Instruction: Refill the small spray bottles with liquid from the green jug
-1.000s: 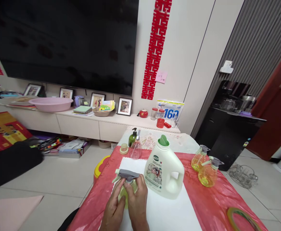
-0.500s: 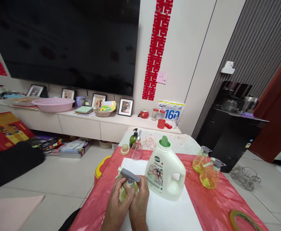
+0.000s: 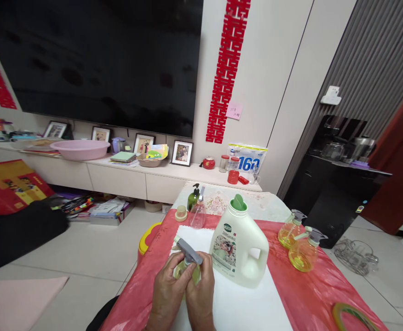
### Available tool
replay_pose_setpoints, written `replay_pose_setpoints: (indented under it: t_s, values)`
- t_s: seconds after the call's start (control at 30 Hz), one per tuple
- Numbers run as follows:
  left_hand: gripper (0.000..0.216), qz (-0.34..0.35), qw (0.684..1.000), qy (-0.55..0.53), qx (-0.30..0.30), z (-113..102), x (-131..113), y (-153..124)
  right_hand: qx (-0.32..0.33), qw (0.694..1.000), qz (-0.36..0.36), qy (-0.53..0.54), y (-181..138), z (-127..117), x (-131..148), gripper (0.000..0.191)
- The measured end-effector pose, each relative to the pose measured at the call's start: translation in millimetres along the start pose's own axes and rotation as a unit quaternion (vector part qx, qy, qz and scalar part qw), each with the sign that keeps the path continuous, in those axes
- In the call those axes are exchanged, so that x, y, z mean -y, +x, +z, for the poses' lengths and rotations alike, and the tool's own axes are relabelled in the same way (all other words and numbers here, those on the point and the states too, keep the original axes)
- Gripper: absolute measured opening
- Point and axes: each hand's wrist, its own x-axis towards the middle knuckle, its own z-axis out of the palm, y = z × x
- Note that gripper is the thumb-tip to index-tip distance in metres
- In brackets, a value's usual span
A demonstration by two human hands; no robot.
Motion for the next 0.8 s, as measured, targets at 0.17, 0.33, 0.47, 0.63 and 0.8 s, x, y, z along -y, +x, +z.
replay_pose_setpoints:
  t_s: [0.17,0.33,0.47,0.63,0.8]
  values:
    - [0.029,-0.022,1.000,0.010,0.011,0,1,-4,0.087,0.996,0.007,0.027,0,-14,12,0.032]
    - [0.043,-0.049,0.999,0.024,-0.003,2,12,-9,0.112,0.992,0.051,0.010,3,-18,19,0.036]
    - [0.044,-0.026,0.999,0.025,0.009,5,20,-11,0.103,0.993,0.055,0.016,3,-17,16,0.037]
    - [0.046,0.020,0.998,0.040,-0.035,13,27,-15,0.100,0.993,0.051,0.027,5,-18,14,0.037]
    - [0.042,0.074,0.994,0.067,-0.049,16,31,-15,0.095,0.994,0.049,0.037,6,-20,15,0.037]
